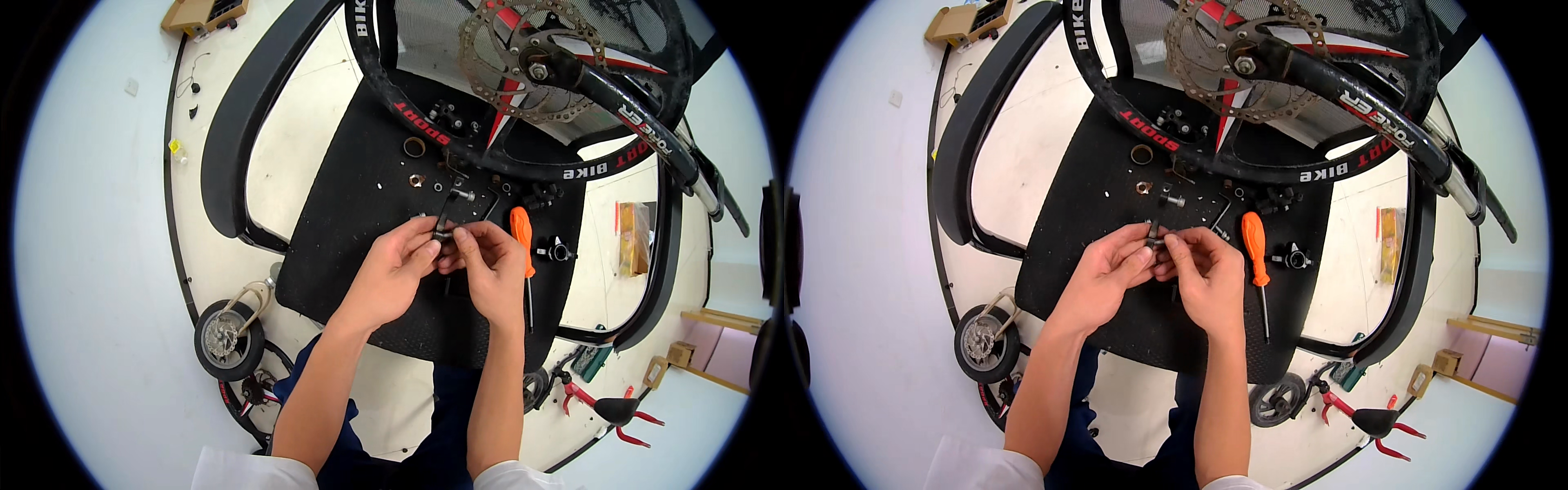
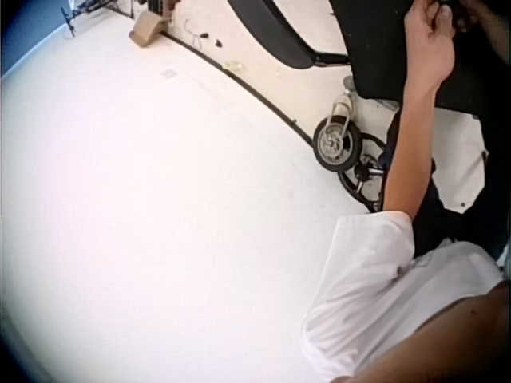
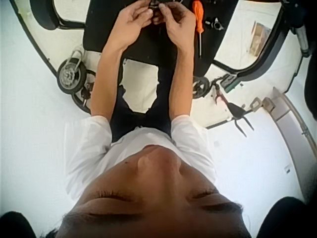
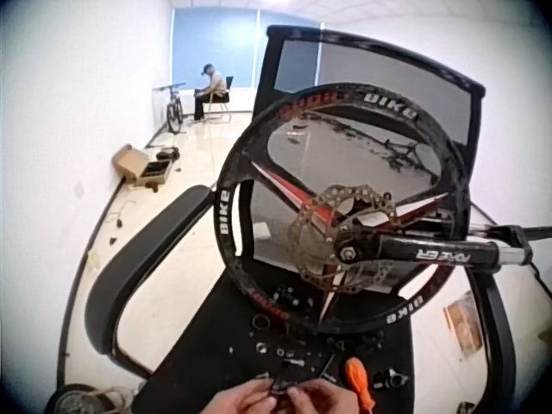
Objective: The person assembles small mechanical components of a bicycle, including a derailleur, using an Allen key and other hand tools. They handle screws, washers, and linkages, tightening and adjusting parts on a chair used as a work surface.
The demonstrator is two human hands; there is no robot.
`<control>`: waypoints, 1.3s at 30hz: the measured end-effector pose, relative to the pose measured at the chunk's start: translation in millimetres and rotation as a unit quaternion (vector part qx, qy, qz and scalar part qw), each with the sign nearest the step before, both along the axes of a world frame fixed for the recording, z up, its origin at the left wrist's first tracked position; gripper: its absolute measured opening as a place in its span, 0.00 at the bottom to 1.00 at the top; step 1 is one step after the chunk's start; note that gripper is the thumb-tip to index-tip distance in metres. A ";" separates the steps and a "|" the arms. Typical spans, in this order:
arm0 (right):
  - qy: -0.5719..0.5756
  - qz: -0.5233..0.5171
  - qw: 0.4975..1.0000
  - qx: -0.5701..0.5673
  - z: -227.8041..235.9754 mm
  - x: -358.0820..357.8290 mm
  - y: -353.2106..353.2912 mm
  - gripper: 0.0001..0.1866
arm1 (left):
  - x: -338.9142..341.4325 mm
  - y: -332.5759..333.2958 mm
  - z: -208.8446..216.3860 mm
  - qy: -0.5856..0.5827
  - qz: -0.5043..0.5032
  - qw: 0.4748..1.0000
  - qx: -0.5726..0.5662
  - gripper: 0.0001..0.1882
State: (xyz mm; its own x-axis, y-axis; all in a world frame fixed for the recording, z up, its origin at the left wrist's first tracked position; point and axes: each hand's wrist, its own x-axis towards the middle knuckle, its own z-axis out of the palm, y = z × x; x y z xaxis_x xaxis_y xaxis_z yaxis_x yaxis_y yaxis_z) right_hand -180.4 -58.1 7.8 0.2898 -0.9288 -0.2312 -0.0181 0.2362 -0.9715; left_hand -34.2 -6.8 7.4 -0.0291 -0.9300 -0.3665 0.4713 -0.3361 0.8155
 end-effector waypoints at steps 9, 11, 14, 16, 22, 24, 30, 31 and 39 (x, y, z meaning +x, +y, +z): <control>-0.055 -0.005 0.998 0.002 -1.4 -4.6 -1.4 0.06 | -4.9 -3.7 -0.7 -0.034 -0.002 0.999 -0.024 0.17; -0.060 -0.006 0.998 -0.009 -1.4 -3.6 -4.2 0.07 | -3.9 -6.7 -2.4 -0.058 -0.007 0.998 -0.040 0.17; -0.072 -0.006 0.997 0.008 -1.0 -2.9 -0.3 0.07 | -7.7 -2.8 -2.3 -0.072 0.006 0.997 -0.035 0.17; -0.084 -0.006 0.996 0.026 -2.9 -5.9 -0.7 0.07 | -10.1 -2.5 2.5 -0.022 0.030 0.999 0.003 0.16; -0.072 0.007 0.997 -0.016 -5.6 -9.1 -4.4 0.08 | -7.9 -6.9 1.0 -0.060 0.017 0.997 -0.045 0.15; -0.053 0.009 0.998 -0.041 -7.1 -9.1 -4.2 0.08 | -9.6 -3.2 -2.6 -0.088 0.008 0.996 -0.030 0.15; -0.013 0.015 0.999 -0.040 -3.7 -9.1 -2.6 0.07 | -5.6 -3.9 -6.3 -0.111 -0.007 0.992 -0.052 0.15; 0.001 0.012 0.999 -0.039 -0.4 -7.4 -3.0 0.07 | -6.0 -0.8 -6.4 -0.117 -0.019 0.992 -0.050 0.16; 0.179 0.018 0.978 -0.106 -6.8 -0.6 -3.7 0.15 | -9.8 -1.4 -12.0 -0.185 -0.019 0.982 -0.024 0.12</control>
